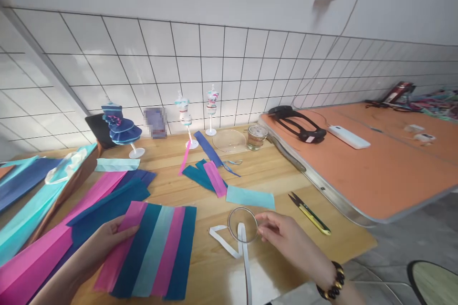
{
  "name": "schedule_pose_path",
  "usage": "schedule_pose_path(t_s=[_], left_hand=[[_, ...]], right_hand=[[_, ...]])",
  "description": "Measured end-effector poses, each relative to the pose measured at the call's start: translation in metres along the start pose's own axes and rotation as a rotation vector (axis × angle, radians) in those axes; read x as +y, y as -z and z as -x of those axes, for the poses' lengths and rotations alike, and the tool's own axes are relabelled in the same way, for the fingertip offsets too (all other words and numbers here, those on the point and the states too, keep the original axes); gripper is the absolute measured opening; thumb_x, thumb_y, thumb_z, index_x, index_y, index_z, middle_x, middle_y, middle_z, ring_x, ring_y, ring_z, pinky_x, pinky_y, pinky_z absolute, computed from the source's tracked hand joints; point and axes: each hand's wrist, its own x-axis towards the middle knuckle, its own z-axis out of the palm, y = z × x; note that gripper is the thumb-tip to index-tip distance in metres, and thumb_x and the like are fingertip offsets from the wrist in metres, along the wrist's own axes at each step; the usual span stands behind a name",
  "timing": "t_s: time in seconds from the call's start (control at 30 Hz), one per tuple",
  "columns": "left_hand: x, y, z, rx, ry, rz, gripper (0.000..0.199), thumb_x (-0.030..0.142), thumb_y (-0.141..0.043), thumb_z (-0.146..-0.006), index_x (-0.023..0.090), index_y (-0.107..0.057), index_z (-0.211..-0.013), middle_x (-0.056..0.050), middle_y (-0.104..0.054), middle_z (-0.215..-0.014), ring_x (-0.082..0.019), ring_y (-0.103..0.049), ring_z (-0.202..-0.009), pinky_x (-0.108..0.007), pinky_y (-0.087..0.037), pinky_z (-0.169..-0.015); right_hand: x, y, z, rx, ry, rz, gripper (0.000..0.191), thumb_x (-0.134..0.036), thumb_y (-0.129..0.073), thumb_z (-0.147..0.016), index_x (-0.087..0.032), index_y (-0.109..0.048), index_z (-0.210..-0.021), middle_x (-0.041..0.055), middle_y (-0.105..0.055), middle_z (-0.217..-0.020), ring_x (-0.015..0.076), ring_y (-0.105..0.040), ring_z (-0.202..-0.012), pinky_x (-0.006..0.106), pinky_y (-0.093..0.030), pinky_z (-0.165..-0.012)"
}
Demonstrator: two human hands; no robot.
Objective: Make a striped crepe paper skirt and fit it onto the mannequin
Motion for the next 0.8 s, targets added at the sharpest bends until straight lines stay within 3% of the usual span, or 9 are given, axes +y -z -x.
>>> schedule_pose_path(t_s=[0.2,0.33,0.43,0.57,0.67,0.8], left_hand=[[0.007,-0.004,0.006,0.071,-0.026,-0.028,0.031,0.036,-0.076,-0.063,0.020,-0.072,-0.090,-0.005,-0.076,-0.085,-0.029,-0.070,-0.080,-0.036,-0.056,-0.072],[0.019,-0.006,0.020,0.049,-0.014,-0.001,0.034,0.037,-0.074,-0.065,0.020,-0.071,-0.095,-0.006,-0.075,-0.088,-0.030,-0.069,-0.082,-0.038,-0.055,-0.076],[0.026,-0.007,0.028,0.093,-0.044,0.007,0.033,0.037,-0.074,-0.066,0.020,-0.071,-0.094,-0.006,-0.075,-0.086,-0.029,-0.069,-0.079,-0.038,-0.055,-0.073],[0.036,-0.011,0.039,0.183,-0.136,0.035,0.025,0.036,-0.073,-0.067,0.018,-0.070,-0.084,-0.006,-0.075,-0.081,-0.025,-0.068,-0.073,-0.033,-0.055,-0.068],[0.044,-0.017,0.046,0.252,-0.183,0.094,0.026,0.037,-0.072,-0.067,0.015,-0.070,-0.082,-0.005,-0.073,-0.073,-0.022,-0.067,-0.066,-0.030,-0.054,-0.062],[0.053,-0.026,0.052,0.332,-0.276,0.207,0.025,0.034,-0.072,-0.067,0.017,-0.069,-0.084,-0.003,-0.073,-0.075,-0.020,-0.066,-0.067,-0.028,-0.054,-0.063]], right_hand=[[0.009,-0.014,0.003,0.015,0.034,0.001,0.026,-0.033,-0.055,-0.079,-0.023,-0.064,-0.100,0.0040,-0.070,-0.084,0.0218,-0.063,-0.081,0.030,-0.047,-0.075],[0.003,-0.020,-0.002,0.047,0.058,0.037,0.026,-0.035,-0.052,-0.082,-0.023,-0.064,-0.101,0.0051,-0.069,-0.095,0.0227,-0.062,-0.089,0.031,-0.046,-0.080],[-0.009,-0.030,-0.005,0.002,0.103,0.042,0.024,-0.038,-0.050,-0.084,-0.023,-0.064,-0.096,0.0046,-0.069,-0.090,0.0217,-0.062,-0.084,0.030,-0.047,-0.075],[-0.028,-0.060,-0.005,-0.164,0.162,-0.063,0.025,-0.041,-0.051,-0.084,-0.022,-0.064,-0.092,0.0032,-0.067,-0.075,0.0187,-0.061,-0.071,0.029,-0.046,-0.067],[-0.041,-0.090,-0.002,-0.355,0.095,-0.254,0.034,-0.050,-0.056,-0.080,-0.018,-0.062,-0.089,0.0047,-0.067,-0.072,0.0166,-0.061,-0.065,0.028,-0.046,-0.063],[-0.056,-0.126,0.001,-0.678,-0.030,-0.594,0.052,-0.061,-0.055,-0.077,-0.014,-0.063,-0.097,0.0114,-0.069,-0.090,0.0175,-0.064,-0.078,0.029,-0.047,-0.070]])
